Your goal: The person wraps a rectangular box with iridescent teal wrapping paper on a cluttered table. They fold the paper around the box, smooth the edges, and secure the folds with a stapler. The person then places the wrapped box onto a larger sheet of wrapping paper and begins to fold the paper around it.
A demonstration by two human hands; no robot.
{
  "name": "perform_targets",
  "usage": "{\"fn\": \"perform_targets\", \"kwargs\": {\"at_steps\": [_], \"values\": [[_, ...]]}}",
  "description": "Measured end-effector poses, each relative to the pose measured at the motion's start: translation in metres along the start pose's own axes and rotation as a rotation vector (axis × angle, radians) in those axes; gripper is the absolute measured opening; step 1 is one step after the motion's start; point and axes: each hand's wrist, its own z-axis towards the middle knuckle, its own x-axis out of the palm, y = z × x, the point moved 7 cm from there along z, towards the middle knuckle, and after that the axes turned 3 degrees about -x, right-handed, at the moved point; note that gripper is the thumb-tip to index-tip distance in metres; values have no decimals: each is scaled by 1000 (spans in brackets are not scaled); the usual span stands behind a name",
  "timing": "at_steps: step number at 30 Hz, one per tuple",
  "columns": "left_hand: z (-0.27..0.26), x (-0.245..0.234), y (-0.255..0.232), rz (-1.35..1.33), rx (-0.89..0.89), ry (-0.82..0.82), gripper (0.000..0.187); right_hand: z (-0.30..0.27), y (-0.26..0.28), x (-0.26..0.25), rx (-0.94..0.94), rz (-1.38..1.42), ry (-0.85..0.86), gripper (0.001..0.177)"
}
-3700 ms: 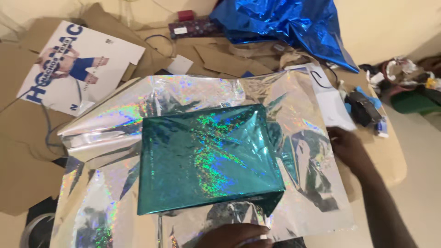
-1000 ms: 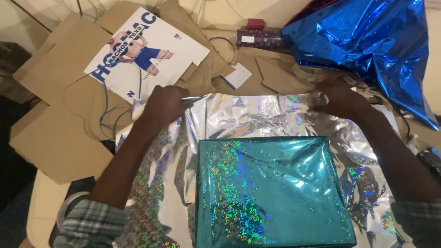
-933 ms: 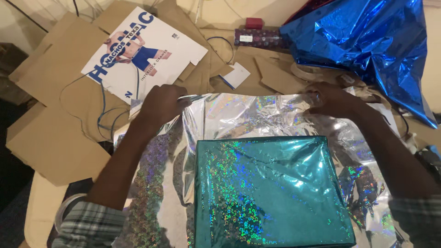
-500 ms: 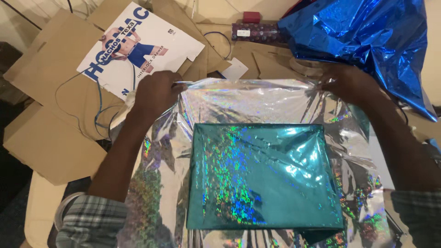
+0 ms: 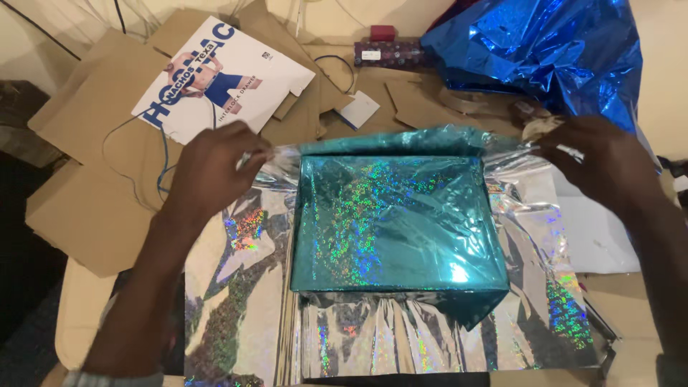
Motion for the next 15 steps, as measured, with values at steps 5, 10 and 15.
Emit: {"fn": "perform_targets", "kwargs": {"at_steps": [5, 10, 15], "values": [[-30, -10, -21, 126, 62, -43, 7, -32, 16, -9, 23, -22, -50, 15], [-46, -6, -29, 243, 89, -147, 12, -45, 20, -4, 2, -36, -110, 12], [-41, -1, -34, 223, 16, 16, 25, -55, 21, -2, -13, -11, -181, 17]]}}
